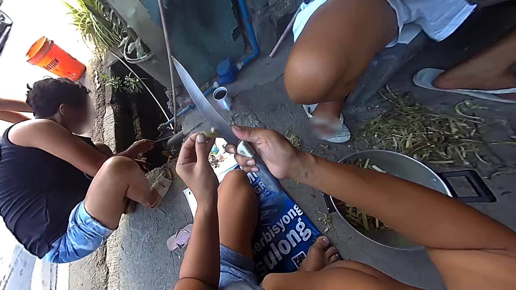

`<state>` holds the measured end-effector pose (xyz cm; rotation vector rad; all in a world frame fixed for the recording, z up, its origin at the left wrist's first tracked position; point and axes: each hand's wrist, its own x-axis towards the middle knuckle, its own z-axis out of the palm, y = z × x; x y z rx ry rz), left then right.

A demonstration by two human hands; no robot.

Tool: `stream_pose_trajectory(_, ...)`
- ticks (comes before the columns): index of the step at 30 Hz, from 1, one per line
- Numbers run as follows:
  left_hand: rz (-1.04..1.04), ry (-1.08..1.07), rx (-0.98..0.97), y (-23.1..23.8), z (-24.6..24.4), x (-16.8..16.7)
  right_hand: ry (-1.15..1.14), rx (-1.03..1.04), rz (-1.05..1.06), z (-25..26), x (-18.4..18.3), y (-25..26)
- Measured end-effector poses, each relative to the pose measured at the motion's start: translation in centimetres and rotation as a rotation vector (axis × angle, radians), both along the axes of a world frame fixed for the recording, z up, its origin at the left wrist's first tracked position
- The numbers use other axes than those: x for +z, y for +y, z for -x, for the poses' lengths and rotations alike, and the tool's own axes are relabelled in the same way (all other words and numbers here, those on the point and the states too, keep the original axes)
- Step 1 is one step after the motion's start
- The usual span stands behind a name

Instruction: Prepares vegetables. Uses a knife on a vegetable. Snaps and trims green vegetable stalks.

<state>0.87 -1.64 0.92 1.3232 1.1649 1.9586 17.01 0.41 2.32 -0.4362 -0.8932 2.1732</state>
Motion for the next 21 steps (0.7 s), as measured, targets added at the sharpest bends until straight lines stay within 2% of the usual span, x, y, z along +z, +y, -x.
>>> stream_pose_trajectory(6,0.035,-0.1,0.035,0.3,1.6,0.9,-0.101,-0.119,0.063,-1.3,-2.7,1.4)
stream_pose_trajectory(12,0.043,-0.144,0.057,0.5,4.1,1.1,-0.401,-0.307,0.179,-3.3,-8.4,4.5)
stream_pose_trajectory(18,0.045,-0.182,0.122,0.8,6.6,1.4,-0.689,-0.433,0.182,-6.7,-15.6,7.4)
stream_pose_trajectory(21,0.043,-0.19,0.169,0.7,7.5,2.1,-0.832,-0.454,0.148,-8.3,-16.7,8.4)
